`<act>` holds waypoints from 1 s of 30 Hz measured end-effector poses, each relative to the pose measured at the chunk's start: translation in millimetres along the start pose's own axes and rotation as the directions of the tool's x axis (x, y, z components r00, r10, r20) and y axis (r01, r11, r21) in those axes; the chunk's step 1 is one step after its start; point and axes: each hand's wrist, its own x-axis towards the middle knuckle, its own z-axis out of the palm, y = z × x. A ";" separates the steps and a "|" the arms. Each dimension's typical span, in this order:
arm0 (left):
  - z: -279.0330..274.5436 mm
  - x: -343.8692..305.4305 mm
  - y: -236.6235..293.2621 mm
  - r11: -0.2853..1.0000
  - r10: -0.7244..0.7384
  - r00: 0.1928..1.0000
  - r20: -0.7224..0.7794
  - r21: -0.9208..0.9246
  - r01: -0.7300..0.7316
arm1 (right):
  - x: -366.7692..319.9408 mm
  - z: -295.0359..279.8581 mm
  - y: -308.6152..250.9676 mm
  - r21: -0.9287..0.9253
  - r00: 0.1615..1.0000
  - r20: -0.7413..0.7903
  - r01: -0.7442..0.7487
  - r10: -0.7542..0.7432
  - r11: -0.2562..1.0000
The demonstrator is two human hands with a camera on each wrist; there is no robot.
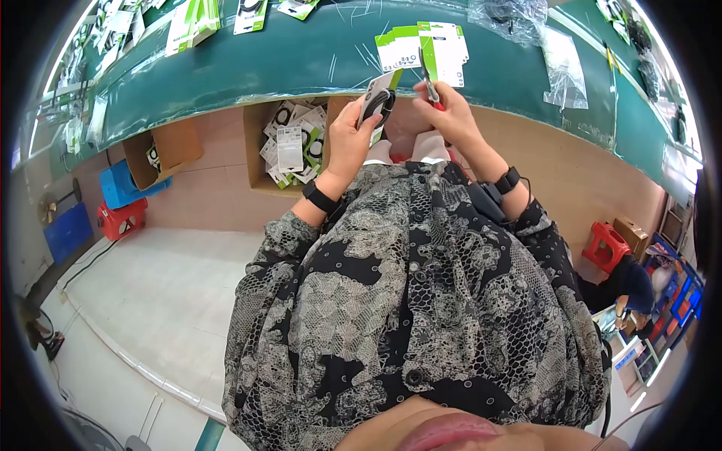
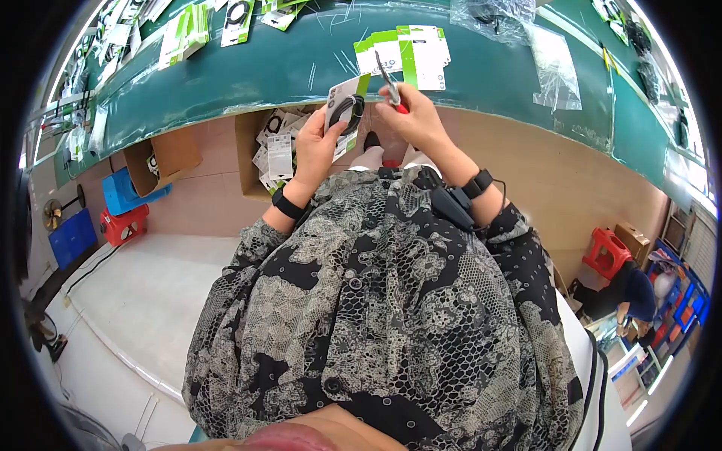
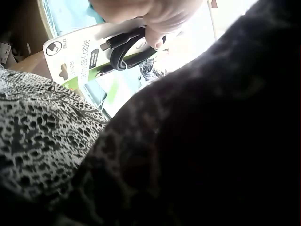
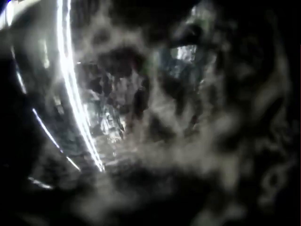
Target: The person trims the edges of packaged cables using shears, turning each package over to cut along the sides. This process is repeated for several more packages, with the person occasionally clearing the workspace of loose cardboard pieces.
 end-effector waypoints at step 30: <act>-10.8 -7.7 -19.2 0.961 0.175 0.984 -0.024 0.220 -0.166 | 56.4 53.0 18.8 0.326 0.941 0.223 -0.317 0.253 0.891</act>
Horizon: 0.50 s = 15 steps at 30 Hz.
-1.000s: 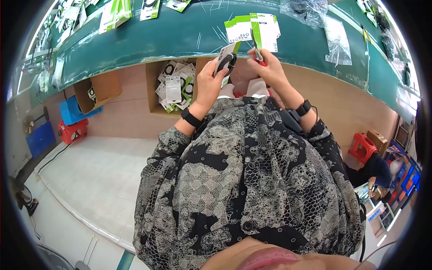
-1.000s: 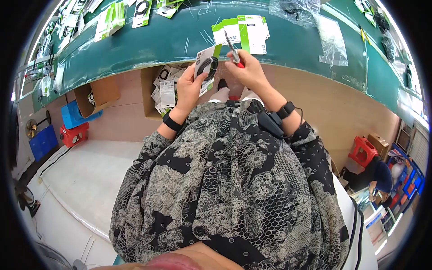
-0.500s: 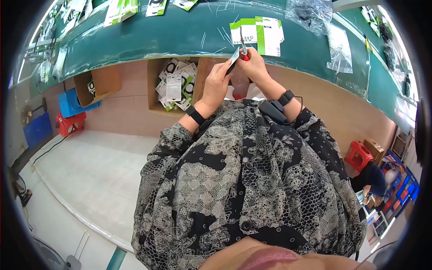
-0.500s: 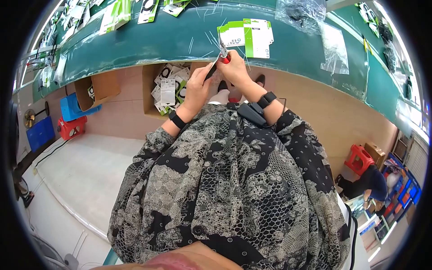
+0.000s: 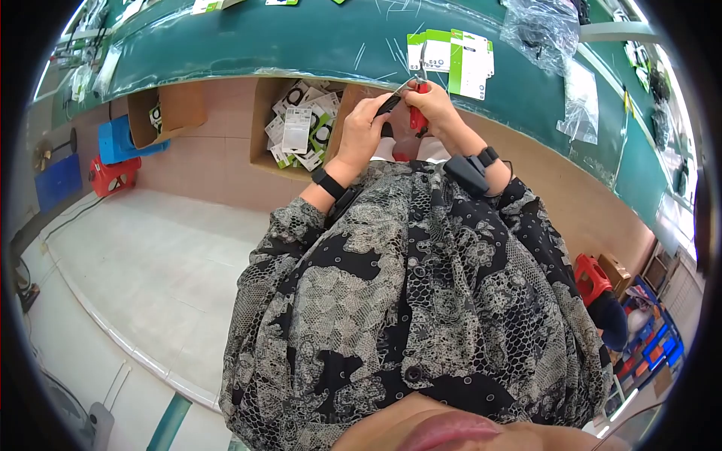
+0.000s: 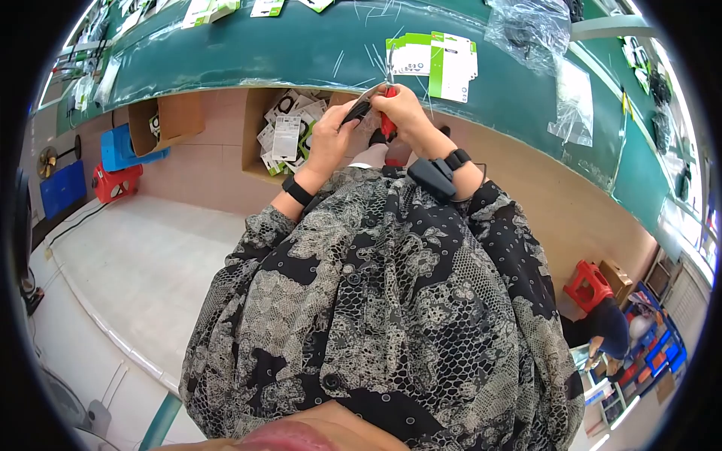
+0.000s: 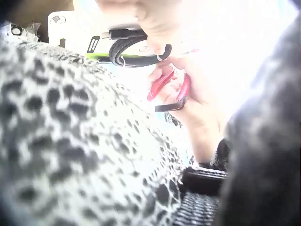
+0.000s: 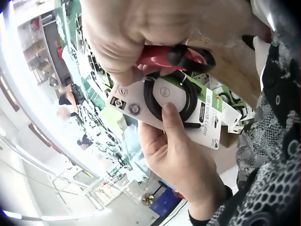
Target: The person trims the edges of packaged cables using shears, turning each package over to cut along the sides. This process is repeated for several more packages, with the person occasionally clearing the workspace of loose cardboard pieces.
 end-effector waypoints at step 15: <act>-73.6 -55.1 -127.0 0.895 -0.441 0.879 -0.182 -0.016 0.446 | -0.5 -62.0 89.5 -0.575 0.993 0.051 0.118 -0.108 0.809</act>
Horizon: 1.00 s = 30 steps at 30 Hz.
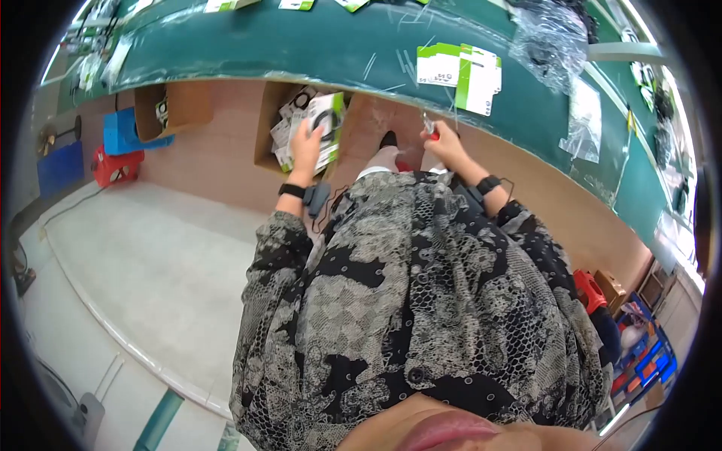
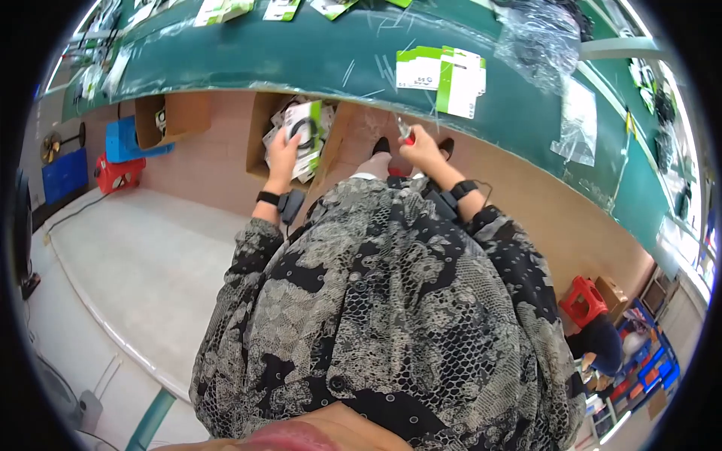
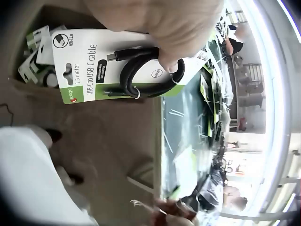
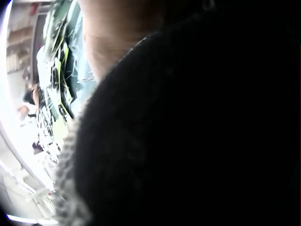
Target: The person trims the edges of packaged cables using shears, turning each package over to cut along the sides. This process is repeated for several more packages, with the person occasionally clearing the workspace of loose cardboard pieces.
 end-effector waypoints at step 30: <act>258.7 118.7 92.3 0.951 -0.029 0.996 0.084 0.308 0.002 | 78.9 -151.8 29.3 -0.365 0.783 -0.611 -0.150 -0.115 0.919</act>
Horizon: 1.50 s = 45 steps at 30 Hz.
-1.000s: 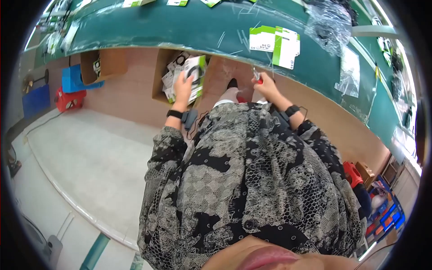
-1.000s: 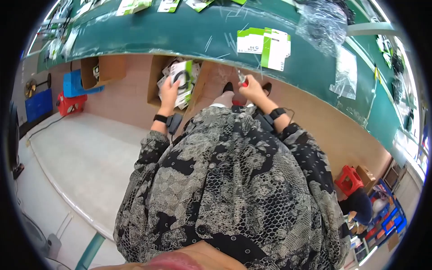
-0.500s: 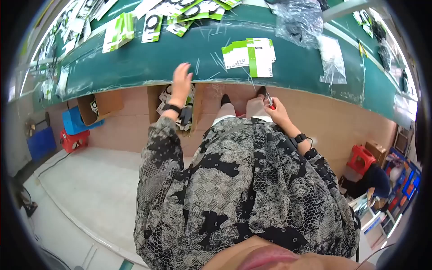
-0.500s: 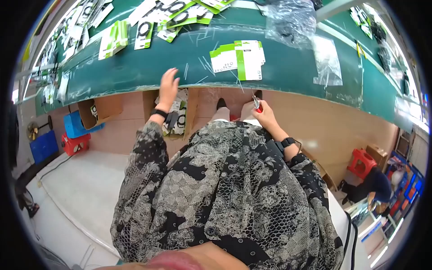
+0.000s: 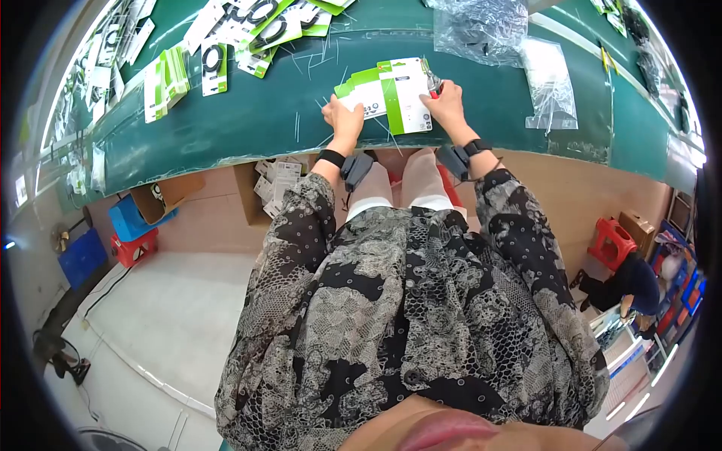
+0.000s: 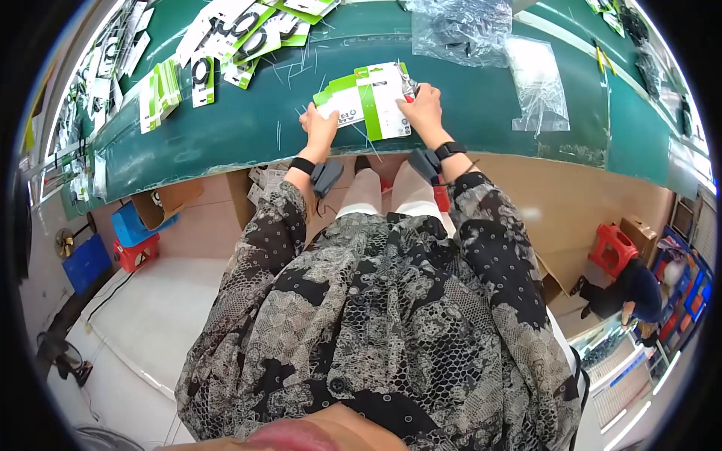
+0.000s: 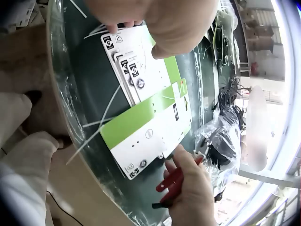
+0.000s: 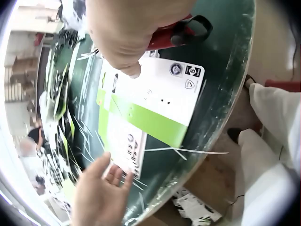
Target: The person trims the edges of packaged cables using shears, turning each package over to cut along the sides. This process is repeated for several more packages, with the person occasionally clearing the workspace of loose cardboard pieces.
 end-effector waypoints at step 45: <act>29.6 18.6 72.5 0.818 -0.188 0.911 0.367 -0.455 0.352 | 81.9 -18.1 5.6 -0.115 0.690 0.398 0.691 -0.604 0.714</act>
